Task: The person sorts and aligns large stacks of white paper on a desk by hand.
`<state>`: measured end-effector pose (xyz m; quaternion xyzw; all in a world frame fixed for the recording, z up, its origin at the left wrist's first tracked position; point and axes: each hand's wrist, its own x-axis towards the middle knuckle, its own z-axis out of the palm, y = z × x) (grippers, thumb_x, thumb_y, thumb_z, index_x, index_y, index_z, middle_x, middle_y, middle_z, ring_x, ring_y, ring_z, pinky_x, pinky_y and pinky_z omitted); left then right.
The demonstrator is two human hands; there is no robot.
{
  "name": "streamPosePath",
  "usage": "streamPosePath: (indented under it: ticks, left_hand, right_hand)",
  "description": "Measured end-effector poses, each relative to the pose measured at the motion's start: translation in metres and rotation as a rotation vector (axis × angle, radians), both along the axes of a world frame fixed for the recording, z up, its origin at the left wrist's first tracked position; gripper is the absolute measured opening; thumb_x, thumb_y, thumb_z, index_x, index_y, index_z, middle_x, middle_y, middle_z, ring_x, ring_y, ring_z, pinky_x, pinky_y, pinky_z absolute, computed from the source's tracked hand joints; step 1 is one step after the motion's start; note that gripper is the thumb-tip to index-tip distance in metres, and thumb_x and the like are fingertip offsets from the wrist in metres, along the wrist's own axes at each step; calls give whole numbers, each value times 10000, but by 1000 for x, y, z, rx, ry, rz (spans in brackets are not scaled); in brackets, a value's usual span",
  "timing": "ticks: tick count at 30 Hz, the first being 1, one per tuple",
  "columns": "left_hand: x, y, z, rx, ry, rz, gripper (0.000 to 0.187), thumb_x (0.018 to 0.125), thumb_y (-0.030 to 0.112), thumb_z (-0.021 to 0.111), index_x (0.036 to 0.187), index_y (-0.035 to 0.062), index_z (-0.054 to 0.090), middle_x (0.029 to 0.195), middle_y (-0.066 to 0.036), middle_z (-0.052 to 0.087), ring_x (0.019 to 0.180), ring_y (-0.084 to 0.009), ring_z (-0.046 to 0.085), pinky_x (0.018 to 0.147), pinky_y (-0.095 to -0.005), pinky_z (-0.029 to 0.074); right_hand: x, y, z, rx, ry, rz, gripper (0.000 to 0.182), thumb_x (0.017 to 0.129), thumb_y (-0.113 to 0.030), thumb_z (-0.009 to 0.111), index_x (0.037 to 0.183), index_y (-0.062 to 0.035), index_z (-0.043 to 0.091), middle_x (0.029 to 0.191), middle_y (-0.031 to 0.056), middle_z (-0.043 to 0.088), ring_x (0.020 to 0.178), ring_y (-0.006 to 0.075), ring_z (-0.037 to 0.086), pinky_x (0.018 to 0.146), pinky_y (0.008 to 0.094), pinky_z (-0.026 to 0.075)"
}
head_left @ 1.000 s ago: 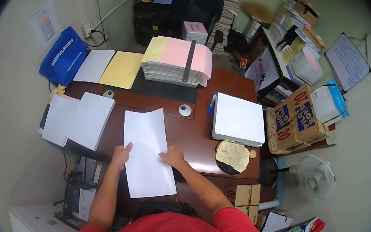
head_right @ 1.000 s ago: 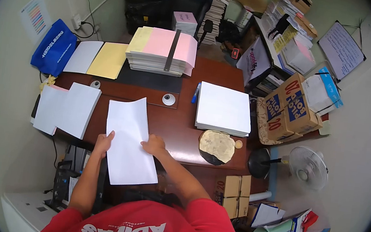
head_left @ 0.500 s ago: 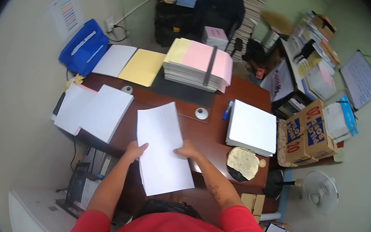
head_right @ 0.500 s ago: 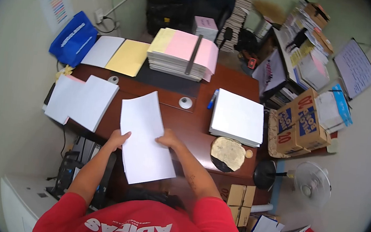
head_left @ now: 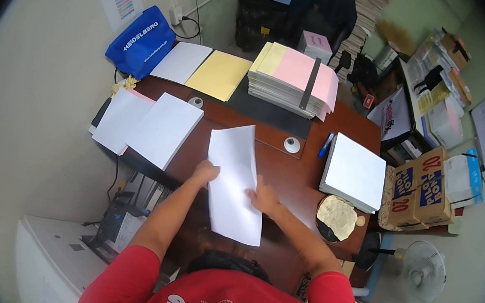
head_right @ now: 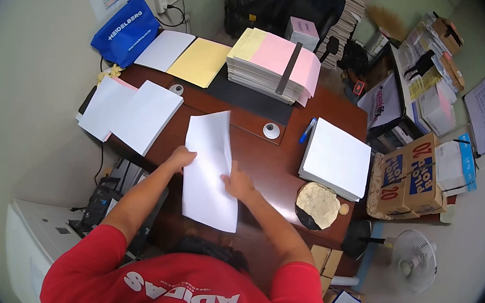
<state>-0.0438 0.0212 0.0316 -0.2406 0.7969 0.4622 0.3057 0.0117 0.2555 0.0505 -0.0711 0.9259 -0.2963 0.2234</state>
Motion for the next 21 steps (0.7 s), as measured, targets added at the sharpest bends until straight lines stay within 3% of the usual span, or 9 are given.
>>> streamPosePath:
  ticks: [2,6,9,11,13,14,15,17,21]
  left_hand:
    - [9,26,5,-440,271,-146,516,866,269,660,1206,-86,505,1117,-291,633,960,-397,673,828,-453,547]
    - [19,58,31,-534,419,-336,461,888,269,641,1148,-79,487,1014,-299,654,1011,-405,649,879,-486,509]
    - [24,46,32,-554,515,-306,408,912,293,615,1099,-60,534,978,-292,663,944,-423,661,843,-493,517]
    - [22,31,32,-499,517,-275,457,920,349,613,1086,-76,581,986,-290,664,902,-397,676,808,-455,530]
    - [13,19,12,-32,520,-118,537,937,401,582,1173,-81,588,1130,-255,648,966,-383,659,861,-447,507]
    - [14,18,0,332,436,102,603,941,433,590,1166,-126,588,1084,-216,667,946,-298,664,844,-400,508]
    - [19,19,-1,330,437,105,603,941,433,590,1166,-126,588,1084,-216,667,946,-298,664,844,-400,508]
    - [23,22,-2,607,260,454,593,968,413,563,1130,-157,591,1032,-187,671,935,-240,653,835,-363,508]
    - [23,-7,-11,442,205,286,588,982,407,543,1153,-154,582,1089,-209,657,976,-256,648,850,-365,507]
  right_hand:
    - [-17,-9,-2,-1,34,-22,436,874,-254,621,1126,81,505,1037,336,628,972,490,610,877,534,469]
    - [-34,-38,31,-177,-58,-244,477,841,-268,640,1078,144,600,1059,350,632,978,452,644,858,482,504]
    - [-40,-18,-19,-404,-106,-337,460,843,-210,645,1122,152,593,1027,291,664,901,352,679,808,419,523]
    - [-29,-4,-23,-440,-173,-367,465,846,-208,653,1129,156,592,1007,254,670,885,298,675,788,390,526]
    - [-18,6,-23,-402,-205,-408,443,858,-198,646,1128,149,594,1025,248,668,878,303,676,785,389,529]
    - [-17,8,-48,-453,-212,-459,463,904,-209,629,1196,142,552,1094,236,653,927,295,667,808,379,527]
    - [-11,7,-62,-454,-213,-455,463,904,-209,629,1196,142,552,1094,236,653,927,295,667,808,379,527]
    - [-2,7,-75,-779,-231,-583,496,946,-231,605,1261,136,495,1157,238,627,987,295,649,847,388,526]
    - [6,16,-47,-979,-487,-722,507,964,-231,595,1286,136,460,1171,238,616,1023,295,635,871,398,526]
